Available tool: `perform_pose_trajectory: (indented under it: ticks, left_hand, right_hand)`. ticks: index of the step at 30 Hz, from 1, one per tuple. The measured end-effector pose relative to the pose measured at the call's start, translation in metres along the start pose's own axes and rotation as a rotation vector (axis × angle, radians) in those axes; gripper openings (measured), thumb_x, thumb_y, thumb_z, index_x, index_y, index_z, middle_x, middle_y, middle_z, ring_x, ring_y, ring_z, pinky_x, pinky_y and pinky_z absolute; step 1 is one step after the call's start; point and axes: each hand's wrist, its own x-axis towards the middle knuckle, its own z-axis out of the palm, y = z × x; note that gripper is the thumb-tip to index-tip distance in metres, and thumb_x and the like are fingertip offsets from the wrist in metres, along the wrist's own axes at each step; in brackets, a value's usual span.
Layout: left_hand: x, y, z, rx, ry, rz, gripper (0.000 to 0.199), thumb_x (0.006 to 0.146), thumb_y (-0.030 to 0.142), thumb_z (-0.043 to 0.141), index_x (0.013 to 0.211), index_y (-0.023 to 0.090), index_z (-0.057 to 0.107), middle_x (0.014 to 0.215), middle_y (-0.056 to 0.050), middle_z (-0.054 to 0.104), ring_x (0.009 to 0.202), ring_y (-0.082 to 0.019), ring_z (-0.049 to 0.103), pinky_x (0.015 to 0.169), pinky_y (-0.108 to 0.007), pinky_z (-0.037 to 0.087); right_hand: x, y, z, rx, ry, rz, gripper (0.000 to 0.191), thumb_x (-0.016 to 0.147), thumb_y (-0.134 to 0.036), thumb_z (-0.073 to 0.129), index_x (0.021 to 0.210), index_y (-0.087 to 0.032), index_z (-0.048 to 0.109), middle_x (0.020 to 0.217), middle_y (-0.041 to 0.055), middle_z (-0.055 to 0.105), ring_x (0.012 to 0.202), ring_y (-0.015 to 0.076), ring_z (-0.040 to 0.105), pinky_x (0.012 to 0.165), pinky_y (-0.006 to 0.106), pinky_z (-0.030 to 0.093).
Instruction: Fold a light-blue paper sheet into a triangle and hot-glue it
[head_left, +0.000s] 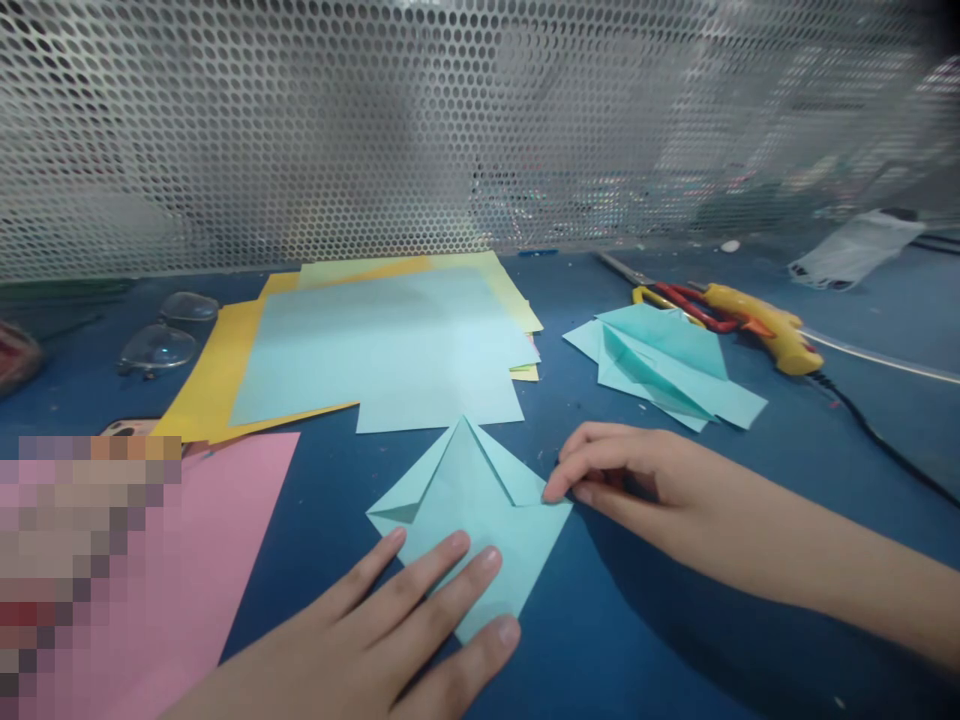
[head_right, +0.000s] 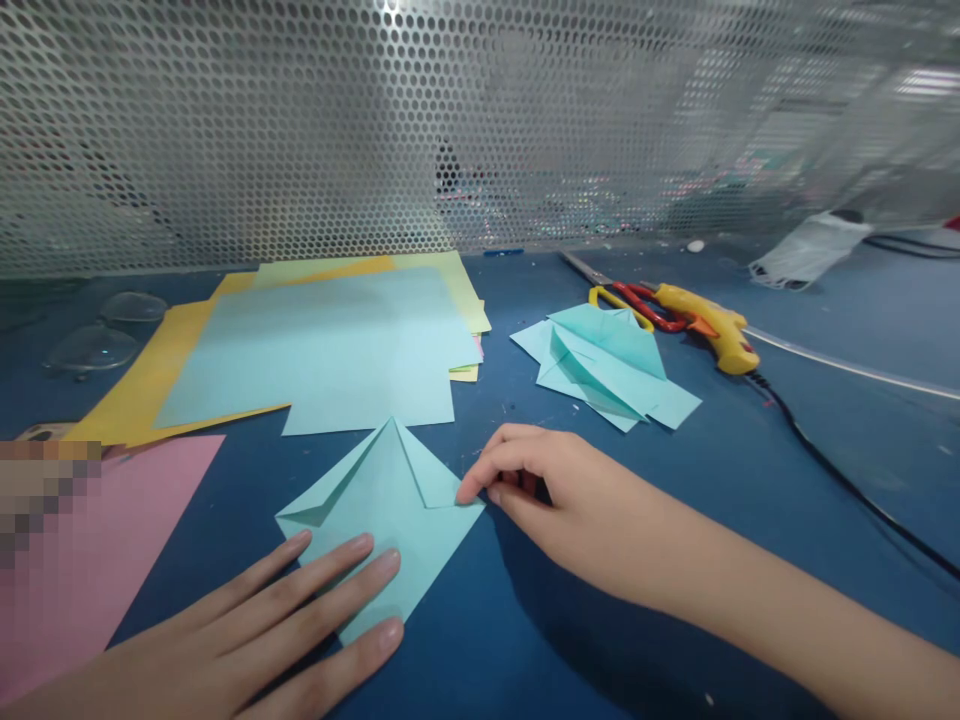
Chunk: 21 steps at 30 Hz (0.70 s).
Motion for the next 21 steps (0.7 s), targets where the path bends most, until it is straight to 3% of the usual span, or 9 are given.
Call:
perform_pose_trajectory:
  ticks: [3, 5, 7, 9, 11, 14, 16, 18, 21]
  left_hand:
    - [0.0, -0.006, -0.004, -0.056, 0.049, -0.047, 0.064, 0.101, 0.028, 0.045, 0.161, 0.013, 0.031, 0.162, -0.009, 0.044, 0.147, -0.023, 0.046, 0.118, -0.035, 0.039]
    - [0.0, -0.01, -0.01, -0.107, 0.109, -0.097, 0.065, 0.102, 0.039, 0.042, 0.16, 0.01, 0.031, 0.158, -0.012, 0.05, 0.136, -0.023, 0.057, 0.104, -0.028, 0.051]
    - [0.001, -0.012, -0.017, -0.144, 0.101, -0.161, 0.053, 0.103, 0.041, 0.043, 0.151, 0.019, 0.046, 0.15, -0.008, 0.059, 0.122, -0.024, 0.066, 0.09, -0.028, 0.057]
    - [0.005, -0.013, -0.023, -0.173, 0.077, -0.208, 0.035, 0.106, 0.039, 0.038, 0.129, 0.026, 0.061, 0.136, -0.005, 0.069, 0.109, -0.023, 0.071, 0.08, -0.029, 0.058]
    - [0.012, -0.014, -0.025, -0.189, 0.1, -0.214, 0.042, 0.11, 0.039, 0.026, 0.111, 0.026, 0.065, 0.121, -0.004, 0.074, 0.101, -0.022, 0.072, 0.079, -0.029, 0.056]
    - [0.024, -0.013, -0.023, -0.194, 0.151, -0.137, 0.055, 0.112, 0.036, 0.015, 0.1, 0.024, 0.067, 0.102, -0.004, 0.076, 0.097, -0.021, 0.07, 0.088, -0.028, 0.053]
    - [0.029, -0.011, -0.022, -0.16, 0.173, -0.07, 0.055, 0.112, 0.029, 0.017, 0.095, 0.023, 0.068, 0.093, -0.003, 0.075, 0.087, -0.02, 0.07, 0.08, -0.028, 0.053]
    - [0.032, -0.009, -0.026, -0.119, 0.152, -0.029, 0.052, 0.111, 0.02, 0.02, 0.094, 0.021, 0.069, 0.09, -0.003, 0.076, 0.082, -0.019, 0.069, 0.073, -0.027, 0.052]
    - [0.032, -0.007, -0.038, -0.101, 0.057, -0.01, 0.043, 0.11, 0.013, 0.028, 0.103, 0.021, 0.07, 0.1, -0.001, 0.078, 0.094, -0.019, 0.07, 0.084, -0.025, 0.052]
  right_hand:
    - [-0.002, -0.003, 0.002, 0.019, -0.037, -0.029, 0.031, 0.104, -0.03, 0.046, 0.111, -0.033, 0.076, 0.107, 0.0044, 0.067, 0.084, 0.0187, 0.07, 0.073, 0.033, 0.059]
    - [-0.003, -0.008, 0.006, 0.039, -0.064, -0.049, 0.025, 0.1, -0.038, 0.061, 0.122, -0.035, 0.072, 0.117, 0.0045, 0.065, 0.1, 0.0211, 0.069, 0.086, 0.035, 0.059]
    - [-0.003, -0.012, 0.01, 0.041, -0.072, -0.066, 0.033, 0.089, -0.038, 0.078, 0.121, -0.035, 0.072, 0.12, 0.0039, 0.063, 0.111, 0.0233, 0.066, 0.097, 0.037, 0.057]
    - [-0.002, -0.014, 0.014, 0.037, -0.06, -0.115, 0.026, 0.083, -0.028, 0.085, 0.106, -0.032, 0.073, 0.115, 0.0026, 0.064, 0.111, 0.0223, 0.064, 0.097, 0.037, 0.055]
    - [0.0, -0.013, 0.017, 0.032, -0.039, -0.202, 0.019, 0.085, -0.016, 0.08, 0.092, -0.028, 0.067, 0.106, 0.0014, 0.065, 0.104, 0.0193, 0.065, 0.091, 0.033, 0.056]
    - [0.001, -0.01, 0.019, 0.022, -0.008, -0.349, 0.026, 0.09, -0.002, 0.059, 0.081, -0.025, 0.054, 0.094, 0.0004, 0.065, 0.091, 0.0162, 0.065, 0.081, 0.029, 0.055]
    - [0.002, -0.006, 0.019, -0.003, 0.003, -0.428, 0.032, 0.088, 0.005, 0.046, 0.078, -0.025, 0.05, 0.09, 0.0007, 0.065, 0.089, 0.0159, 0.064, 0.081, 0.03, 0.053]
    - [0.002, -0.004, 0.017, -0.038, 0.005, -0.51, 0.037, 0.085, 0.009, 0.038, 0.079, -0.025, 0.05, 0.09, 0.001, 0.067, 0.09, 0.0159, 0.064, 0.082, 0.032, 0.051]
    - [0.002, -0.003, 0.01, -0.088, -0.039, -0.612, 0.041, 0.084, 0.011, 0.037, 0.085, -0.026, 0.056, 0.093, 0.0006, 0.071, 0.091, 0.0155, 0.065, 0.085, 0.034, 0.05]
